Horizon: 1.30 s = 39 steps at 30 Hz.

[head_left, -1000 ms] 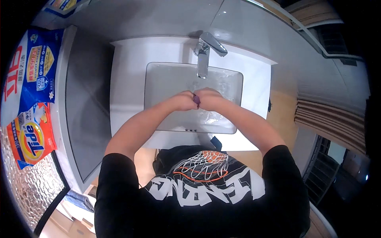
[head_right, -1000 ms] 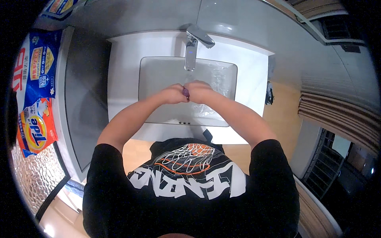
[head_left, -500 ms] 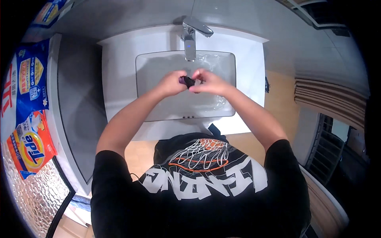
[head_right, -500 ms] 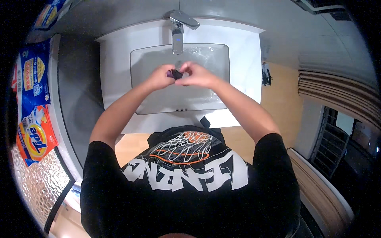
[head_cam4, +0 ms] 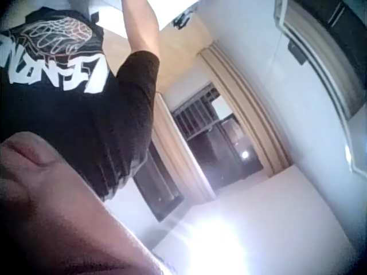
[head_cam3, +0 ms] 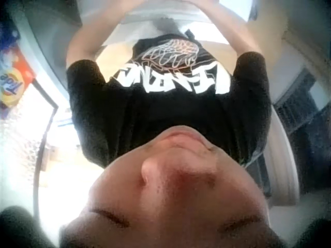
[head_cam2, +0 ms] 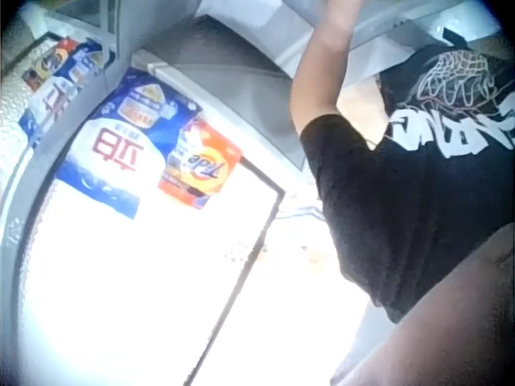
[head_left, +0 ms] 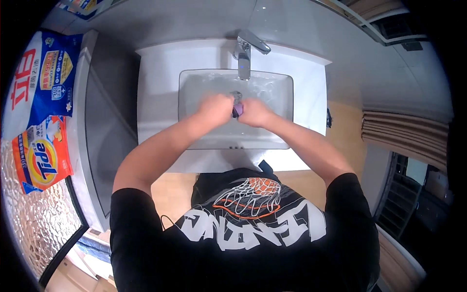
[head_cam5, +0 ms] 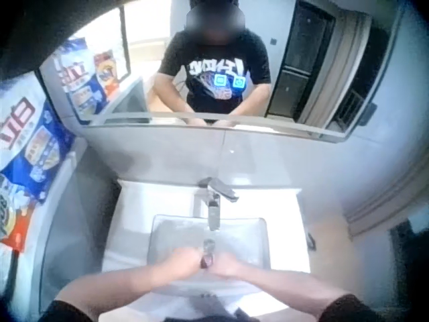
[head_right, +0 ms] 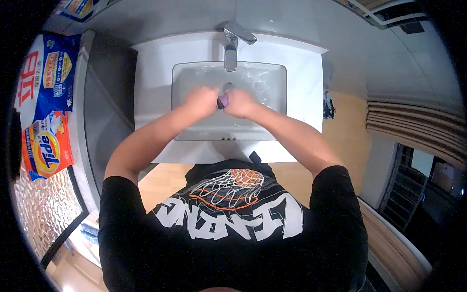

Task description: The person rinses a dark cloth under a running faucet in a sink, wrings it out, and uses it to wipe the edges of the sink and surrounding countertop.

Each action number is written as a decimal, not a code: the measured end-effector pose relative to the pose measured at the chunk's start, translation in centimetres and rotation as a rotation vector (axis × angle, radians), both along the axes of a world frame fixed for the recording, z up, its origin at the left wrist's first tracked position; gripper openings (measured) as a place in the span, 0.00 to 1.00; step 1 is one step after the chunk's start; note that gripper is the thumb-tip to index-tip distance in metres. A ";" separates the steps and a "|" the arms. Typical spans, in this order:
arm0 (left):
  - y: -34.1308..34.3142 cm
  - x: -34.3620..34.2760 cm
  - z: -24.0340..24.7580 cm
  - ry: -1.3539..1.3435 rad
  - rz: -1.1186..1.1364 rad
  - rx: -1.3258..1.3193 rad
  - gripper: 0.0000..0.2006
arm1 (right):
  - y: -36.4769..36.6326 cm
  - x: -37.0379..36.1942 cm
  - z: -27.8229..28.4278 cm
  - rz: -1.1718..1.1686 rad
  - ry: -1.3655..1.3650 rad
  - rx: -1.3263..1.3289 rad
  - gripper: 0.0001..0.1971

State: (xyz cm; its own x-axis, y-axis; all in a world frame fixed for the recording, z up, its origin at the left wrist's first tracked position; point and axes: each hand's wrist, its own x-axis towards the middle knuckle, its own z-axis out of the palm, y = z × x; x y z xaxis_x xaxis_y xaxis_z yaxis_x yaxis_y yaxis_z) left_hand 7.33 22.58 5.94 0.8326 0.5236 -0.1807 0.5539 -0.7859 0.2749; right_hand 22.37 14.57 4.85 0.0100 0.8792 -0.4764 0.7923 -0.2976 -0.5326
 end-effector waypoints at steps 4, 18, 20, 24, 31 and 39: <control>-0.3 0.3 -0.5 -0.118 0.160 -0.696 0.28 | 0.4 1.3 0.1 0.203 -0.255 0.320 0.07; -0.7 -0.8 -2.7 0.011 0.419 -1.448 0.14 | -1.9 0.8 0.7 0.281 -0.271 0.423 0.17; -0.9 -1.9 -3.3 -0.228 0.002 -0.608 0.10 | -3.3 0.3 1.3 0.242 -0.104 0.475 0.20; -0.5 -1.1 1.9 -0.229 -0.172 -0.199 0.10 | -3.7 2.9 0.5 -0.477 1.101 -0.225 0.24; 0.0 -1.3 2.0 -0.474 -0.381 0.021 0.07 | -2.0 1.2 0.3 -0.382 1.204 -0.754 0.15; -1.7 -1.7 -4.0 -0.124 0.225 -0.579 0.11 | -0.3 -2.4 -1.1 0.118 -0.236 0.145 0.10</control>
